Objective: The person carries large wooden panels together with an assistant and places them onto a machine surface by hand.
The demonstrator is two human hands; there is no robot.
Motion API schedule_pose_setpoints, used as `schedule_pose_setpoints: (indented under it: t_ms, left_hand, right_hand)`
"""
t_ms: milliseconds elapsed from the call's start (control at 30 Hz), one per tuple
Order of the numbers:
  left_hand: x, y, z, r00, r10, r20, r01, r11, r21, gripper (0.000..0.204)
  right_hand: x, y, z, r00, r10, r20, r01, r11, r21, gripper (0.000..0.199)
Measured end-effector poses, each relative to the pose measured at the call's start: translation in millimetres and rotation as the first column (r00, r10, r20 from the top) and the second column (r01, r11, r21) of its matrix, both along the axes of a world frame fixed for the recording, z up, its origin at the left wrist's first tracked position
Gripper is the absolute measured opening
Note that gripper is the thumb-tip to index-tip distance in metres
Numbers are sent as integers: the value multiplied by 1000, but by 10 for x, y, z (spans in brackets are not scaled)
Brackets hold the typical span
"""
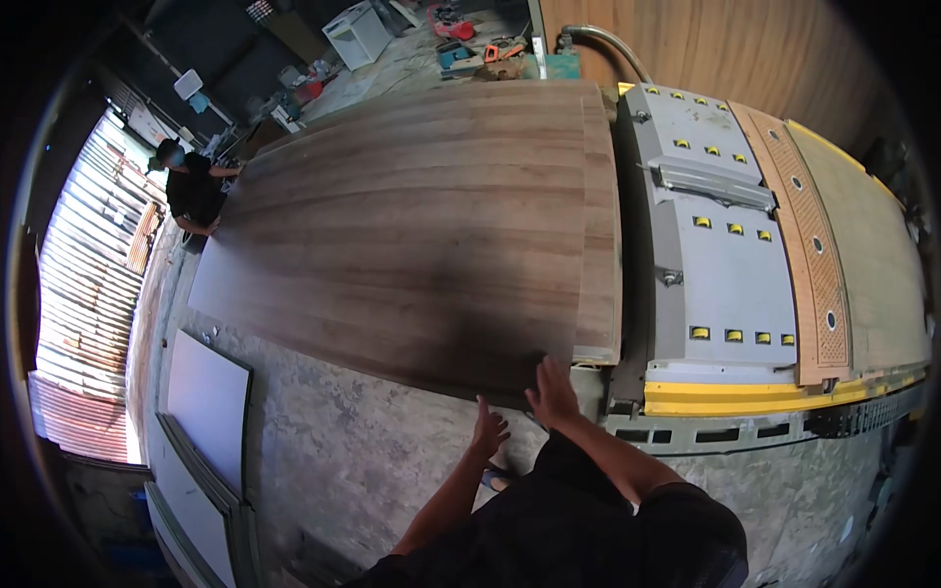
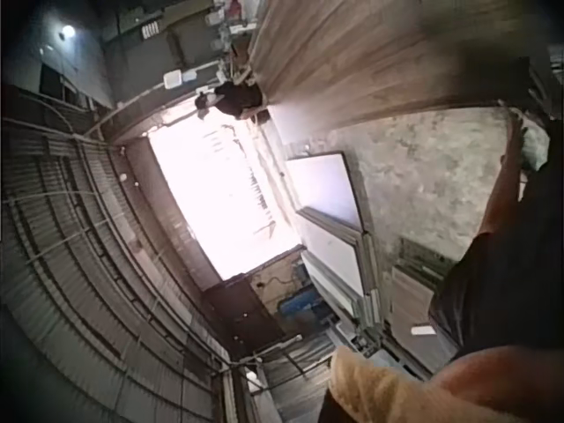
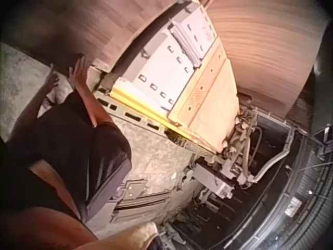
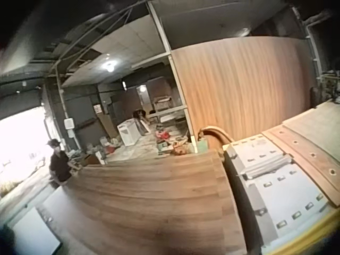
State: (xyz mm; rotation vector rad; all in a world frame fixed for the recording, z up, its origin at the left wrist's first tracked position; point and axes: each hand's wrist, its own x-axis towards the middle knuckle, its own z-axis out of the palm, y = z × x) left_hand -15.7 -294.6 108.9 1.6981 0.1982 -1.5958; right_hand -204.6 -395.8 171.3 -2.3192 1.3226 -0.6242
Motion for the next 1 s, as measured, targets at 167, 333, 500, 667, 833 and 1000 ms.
schedule_pose_setpoints:
  t_ms: [167, 333, 500, 667, 833, 1000]
  left_hand:
    - [-197, -347, 249, 983, -33, -179, 9, 991, -137, 96]
    - [-284, -561, 250, 973, 60, -223, -92, 986, -136, 97]
    - [-483, -977, 191, 918, -80, -389, -70, 931, -358, 102]
    - [-634, -1601, -108, 891, -156, -426, 65, 973, -220, 122]
    - [-841, -2265, 75, 837, -312, -449, 297, 949, -106, 97]
    - [-716, -2318, 388, 120, -986, 118, 984, 134, 120, 87]
  right_hand:
    - [0, -14, -453, 928, 139, -345, -117, 990, 83, 79]
    - [-126, -226, -491, 915, 249, -316, -207, 965, 162, 88]
    - [-194, -580, -362, 898, 106, -427, -15, 977, 211, 97]
    - [-444, -1234, -330, 909, 46, -415, 59, 969, 238, 101]
    - [-783, -1896, -351, 898, -68, -434, 170, 965, 200, 103]
    - [-963, -1897, -454, 909, 3, -416, 110, 963, 246, 109]
